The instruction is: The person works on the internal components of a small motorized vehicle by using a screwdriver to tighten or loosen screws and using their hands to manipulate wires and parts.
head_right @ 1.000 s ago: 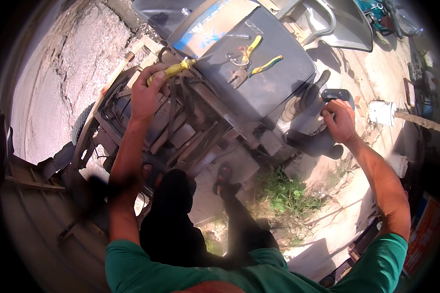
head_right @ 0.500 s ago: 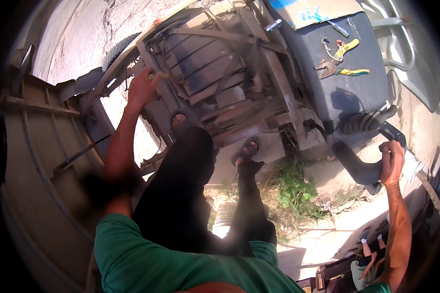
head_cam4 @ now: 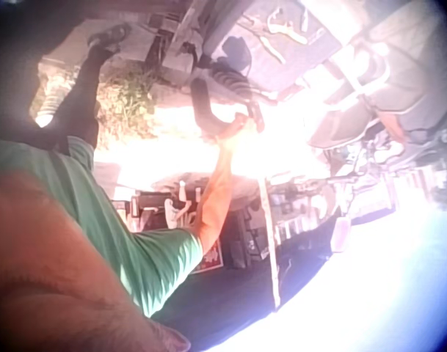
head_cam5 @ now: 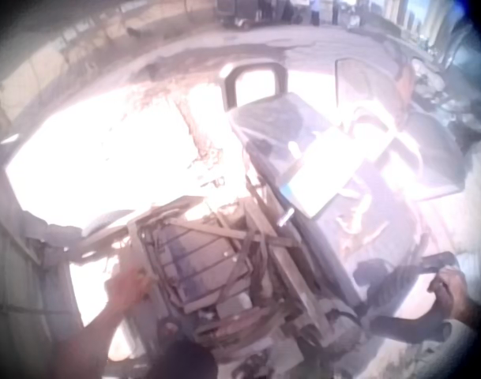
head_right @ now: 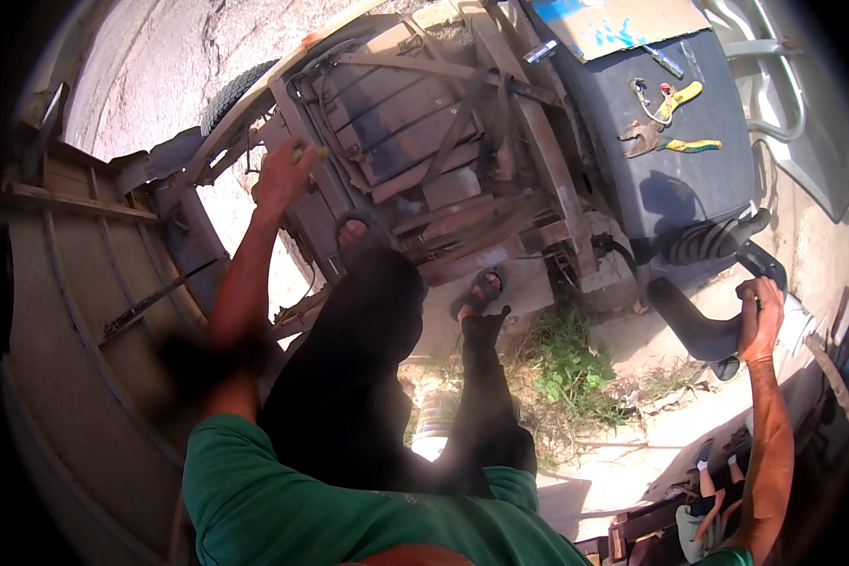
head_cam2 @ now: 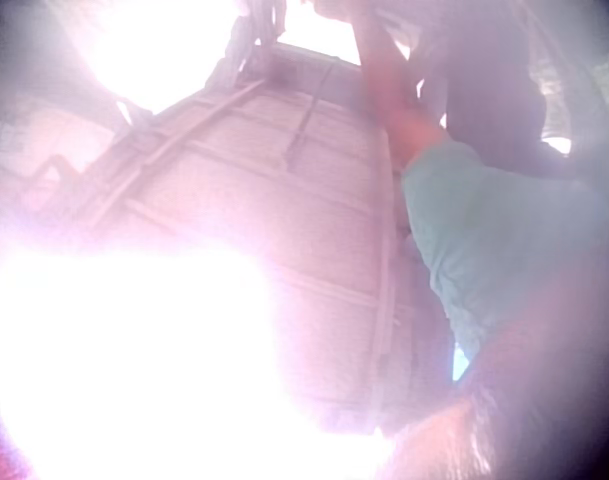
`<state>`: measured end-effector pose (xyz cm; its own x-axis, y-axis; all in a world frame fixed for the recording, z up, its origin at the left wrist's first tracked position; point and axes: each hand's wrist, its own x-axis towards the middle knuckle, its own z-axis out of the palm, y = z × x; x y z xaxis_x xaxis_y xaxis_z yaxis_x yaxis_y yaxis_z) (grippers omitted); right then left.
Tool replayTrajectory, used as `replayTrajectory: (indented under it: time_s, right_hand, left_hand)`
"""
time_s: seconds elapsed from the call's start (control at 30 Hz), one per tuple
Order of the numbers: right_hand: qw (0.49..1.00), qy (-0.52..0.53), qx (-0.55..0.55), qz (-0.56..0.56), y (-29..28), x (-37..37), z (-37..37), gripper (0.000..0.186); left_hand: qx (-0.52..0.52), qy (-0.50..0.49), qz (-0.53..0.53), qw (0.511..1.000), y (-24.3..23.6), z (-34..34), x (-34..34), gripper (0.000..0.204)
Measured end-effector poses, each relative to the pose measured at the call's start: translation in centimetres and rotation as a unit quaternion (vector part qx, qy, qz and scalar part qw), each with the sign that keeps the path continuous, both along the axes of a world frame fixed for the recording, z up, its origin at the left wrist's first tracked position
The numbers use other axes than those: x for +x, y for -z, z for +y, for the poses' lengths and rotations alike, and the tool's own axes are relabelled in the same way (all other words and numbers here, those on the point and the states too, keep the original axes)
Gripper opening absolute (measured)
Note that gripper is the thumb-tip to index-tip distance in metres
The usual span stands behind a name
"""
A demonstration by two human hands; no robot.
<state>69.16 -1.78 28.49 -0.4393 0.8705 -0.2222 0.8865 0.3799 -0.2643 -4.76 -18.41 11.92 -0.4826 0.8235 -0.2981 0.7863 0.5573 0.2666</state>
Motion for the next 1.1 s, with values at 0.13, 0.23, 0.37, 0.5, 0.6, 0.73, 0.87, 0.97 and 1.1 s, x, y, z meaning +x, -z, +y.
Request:
replayTrajectory:
  time_s: [0.13, 0.23, 0.37, 0.5, 0.6, 0.73, 0.87, 0.97, 1.1]
  right_hand:
    - [1.000, 0.002, 0.004, 0.002, 0.0, 0.2, -0.1, 0.026]
    - [1.000, -0.005, 0.003, -0.001, -0.1, -0.1, 0.1, 0.026]
    - [1.000, 0.000, -0.002, -0.001, 0.3, 0.5, 0.1, 0.027]
    - [1.000, 0.001, -0.004, -0.009, 0.3, 0.8, 0.2, 0.029]
    - [1.000, 0.003, -0.003, -0.009, 0.4, 0.9, 0.1, 0.030]
    - [1.000, -0.001, 0.000, -0.003, 0.6, 0.9, 0.1, 0.030]
    - [1.000, 0.001, -0.002, -0.002, 0.4, 0.7, 0.1, 0.029]
    - [1.000, 0.002, -0.002, 0.002, 0.5, 1.0, 0.1, 0.028]
    - [1.000, 0.001, 0.001, 0.001, 0.4, 0.8, 0.2, 0.026]
  left_hand:
    - [0.009, -0.002, -0.002, 1.000, 0.3, 0.2, 0.1, 0.049]
    - [0.022, -0.003, -0.007, 1.000, 0.4, 0.0, -0.1, 0.048]
    - [0.036, -0.004, -0.017, 0.999, 0.5, -0.1, 0.0, 0.047]
    - [0.026, -0.006, -0.015, 1.000, 0.4, 0.0, 0.4, 0.046]
    - [0.030, 0.002, -0.008, 1.000, 0.0, 0.2, 0.9, 0.044]
    - [0.023, 0.011, 0.010, 1.000, 0.4, 0.1, 0.8, 0.043]
    - [0.006, 0.010, 0.006, 1.000, 0.3, 0.2, 1.0, 0.040]
    - [-0.004, 0.020, -0.004, 1.000, -0.4, 0.4, 0.9, 0.038]
    - [-0.057, 0.074, 0.049, 0.994, -0.7, 0.2, 0.6, 0.035]
